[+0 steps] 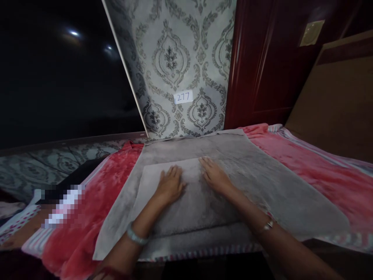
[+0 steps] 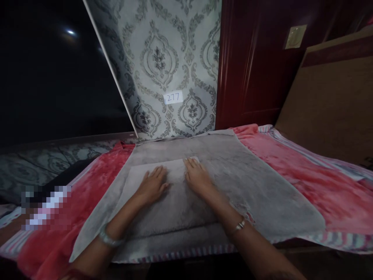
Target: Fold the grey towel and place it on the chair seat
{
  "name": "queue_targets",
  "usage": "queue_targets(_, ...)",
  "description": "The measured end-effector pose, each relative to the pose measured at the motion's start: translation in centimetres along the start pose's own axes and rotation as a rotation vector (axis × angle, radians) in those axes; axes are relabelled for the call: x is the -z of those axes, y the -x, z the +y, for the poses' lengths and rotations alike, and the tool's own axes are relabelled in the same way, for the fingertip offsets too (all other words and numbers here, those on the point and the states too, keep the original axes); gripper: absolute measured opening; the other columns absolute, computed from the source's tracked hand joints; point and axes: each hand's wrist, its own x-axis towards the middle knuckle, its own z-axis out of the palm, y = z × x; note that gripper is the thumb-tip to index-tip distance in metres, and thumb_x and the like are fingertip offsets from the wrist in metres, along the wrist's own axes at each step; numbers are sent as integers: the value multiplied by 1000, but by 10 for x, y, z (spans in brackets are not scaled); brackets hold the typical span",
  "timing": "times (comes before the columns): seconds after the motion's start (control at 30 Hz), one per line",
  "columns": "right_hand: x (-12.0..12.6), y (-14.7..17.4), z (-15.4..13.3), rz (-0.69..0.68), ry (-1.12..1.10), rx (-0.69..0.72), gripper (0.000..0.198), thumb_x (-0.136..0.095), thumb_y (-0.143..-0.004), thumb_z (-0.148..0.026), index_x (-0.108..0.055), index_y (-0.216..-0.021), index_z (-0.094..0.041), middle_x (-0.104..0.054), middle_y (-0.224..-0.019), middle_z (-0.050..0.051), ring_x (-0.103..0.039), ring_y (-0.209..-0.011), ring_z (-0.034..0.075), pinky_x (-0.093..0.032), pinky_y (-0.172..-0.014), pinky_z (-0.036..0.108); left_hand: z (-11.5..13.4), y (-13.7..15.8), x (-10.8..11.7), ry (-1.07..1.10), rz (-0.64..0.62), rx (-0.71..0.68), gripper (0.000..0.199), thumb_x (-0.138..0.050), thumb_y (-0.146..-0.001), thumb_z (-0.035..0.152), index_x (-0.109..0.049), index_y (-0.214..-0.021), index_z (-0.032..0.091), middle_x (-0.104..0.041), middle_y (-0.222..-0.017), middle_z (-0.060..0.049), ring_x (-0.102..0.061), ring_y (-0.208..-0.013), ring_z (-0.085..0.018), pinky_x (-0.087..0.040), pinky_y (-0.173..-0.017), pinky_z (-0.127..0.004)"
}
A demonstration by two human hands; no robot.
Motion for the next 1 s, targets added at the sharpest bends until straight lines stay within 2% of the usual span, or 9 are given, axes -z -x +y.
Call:
queue_targets(0.07,-6,-27,-6,-29,54,-19,59,-34,-94,-20,-39,-152,-12,-34,-159,12,-30,-147,28,-30,-117,48,11,-32,-1,39,20,-77,62,-40,-98,36,-30,-154,12,-26,-163,-14,-21,-151,-26,-18,-123,-53)
queue_targets(0.17,-28,-41,-3,-70,126,-1,55,-33,-97,-23,-43,-150,-15,-37,-158,11,-31,-146,29,-28,-116,53,15,-61,-20,77,15,-114,62,-37,-99,38,-29,-154,11,-26,-163,-15,-22,-151,-26,-15,-123,-54)
queue_targets(0.3,-58,-32,12,-79,163,10,52,-32,-99,-27,-46,-148,-16,-42,-155,11,-33,-144,29,-25,-117,54,11,-67,-53,120,44,-122,62,-32,-100,43,-31,-154,12,-27,-162,-15,-22,-151,-27,-15,-122,-56)
queue_targets(0.43,-65,-29,18,-83,176,27,53,-33,-99,-27,-46,-148,-16,-41,-155,11,-34,-145,29,-26,-117,54,-1,-62,-55,127,47,-116,67,-33,-99,52,-33,-154,13,-29,-162,-16,-23,-151,-28,-16,-122,-55)
queue_targets(0.53,-63,-31,18,-108,176,8,53,-30,-99,-29,-45,-149,-16,-40,-156,9,-32,-146,28,-24,-118,53,-32,-57,-48,93,30,-24,70,-35,-98,55,-35,-152,11,-31,-160,-19,-24,-150,-30,-16,-122,-54)
queue_targets(0.63,-63,-32,18,-126,160,2,54,-30,-100,-30,-45,-149,-15,-39,-157,9,-32,-146,29,-23,-118,54,-83,-44,-49,106,41,135,67,-35,-98,51,-38,-151,9,-31,-159,-20,-24,-150,-32,-15,-121,-55)
queue_targets(0.77,-65,-31,18,-105,114,0,53,-32,-99,-29,-46,-148,-15,-40,-156,12,-32,-146,29,-22,-118,55,-140,-24,-63,348,116,309,66,-42,-96,46,-37,-151,9,-29,-160,-19,-22,-151,-31,-18,-121,-52)
queue_targets(0.9,-67,-32,18,-56,55,11,53,-33,-98,-28,-47,-148,-14,-42,-154,14,-33,-145,29,-21,-118,55,-162,-14,-76,461,146,355,66,-38,-98,39,-30,-153,4,-30,-160,-20,-24,-150,-26,-15,-124,-44)
queue_targets(1.0,-65,-35,20,-26,-10,-16,51,-38,-97,-28,-51,-145,-15,-44,-153,14,-34,-144,28,-21,-119,52,-167,-14,-80,515,164,373,67,-37,-98,40,-27,-155,6,-31,-160,-17,-26,-150,-25,-17,-124,-41)
